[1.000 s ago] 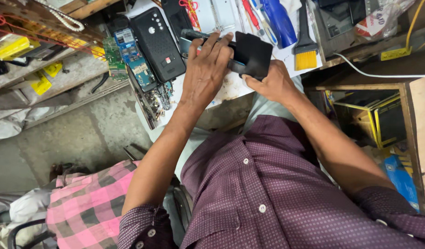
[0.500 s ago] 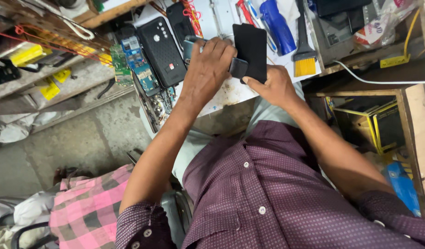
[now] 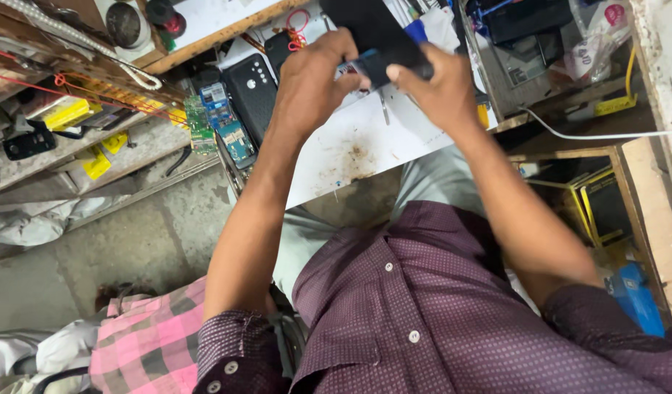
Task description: The person sits at a repair workbench handling a smartphone. They peel a black sheet from the phone's back, hold the phone next to a MEIBO ESD package, then use a blue-handled screwdriver to work on the phone's exposed frame, turning the device over while driving screws.
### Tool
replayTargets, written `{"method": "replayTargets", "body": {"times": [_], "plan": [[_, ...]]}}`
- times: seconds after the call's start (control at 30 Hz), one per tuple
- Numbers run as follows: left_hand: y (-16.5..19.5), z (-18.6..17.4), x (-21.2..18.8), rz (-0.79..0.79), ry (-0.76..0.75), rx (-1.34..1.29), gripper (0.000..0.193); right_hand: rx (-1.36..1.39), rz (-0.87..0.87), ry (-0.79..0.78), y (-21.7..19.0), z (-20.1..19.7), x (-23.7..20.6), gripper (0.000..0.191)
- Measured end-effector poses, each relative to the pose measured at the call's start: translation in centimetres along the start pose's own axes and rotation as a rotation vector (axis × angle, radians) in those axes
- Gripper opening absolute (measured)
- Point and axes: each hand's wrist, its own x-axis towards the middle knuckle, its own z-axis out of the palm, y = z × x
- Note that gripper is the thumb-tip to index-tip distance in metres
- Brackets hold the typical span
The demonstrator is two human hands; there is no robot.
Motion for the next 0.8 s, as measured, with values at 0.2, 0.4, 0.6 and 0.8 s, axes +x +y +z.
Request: {"method": "replayTargets", "body": {"times": [0.2,0.4,0.6,0.8], "plan": [[-0.5,4.5,-2.8,-0.352,0.271,-0.945,0.031,0.443,0.129,-0.197,-0.8,-0.1,3.7,0.016],[4.4,9.6,-9.7,-0.760,0.469,-1.107,0.015,0.469,0.384,-0.449,-0.9,0.2,1.6,0.012],[8.8,10.0,-14.1,-0.769,0.362,-1.166,0.019,0.502,0.522,-0.557,-0.5,-1.2,-2.6,0.012],[9.6,10.0,-15.7,-0.692,0.265,-1.146,0.022,0.445,0.545,-0.508,-0.5,-2.4,-5.1,0.013]]}}
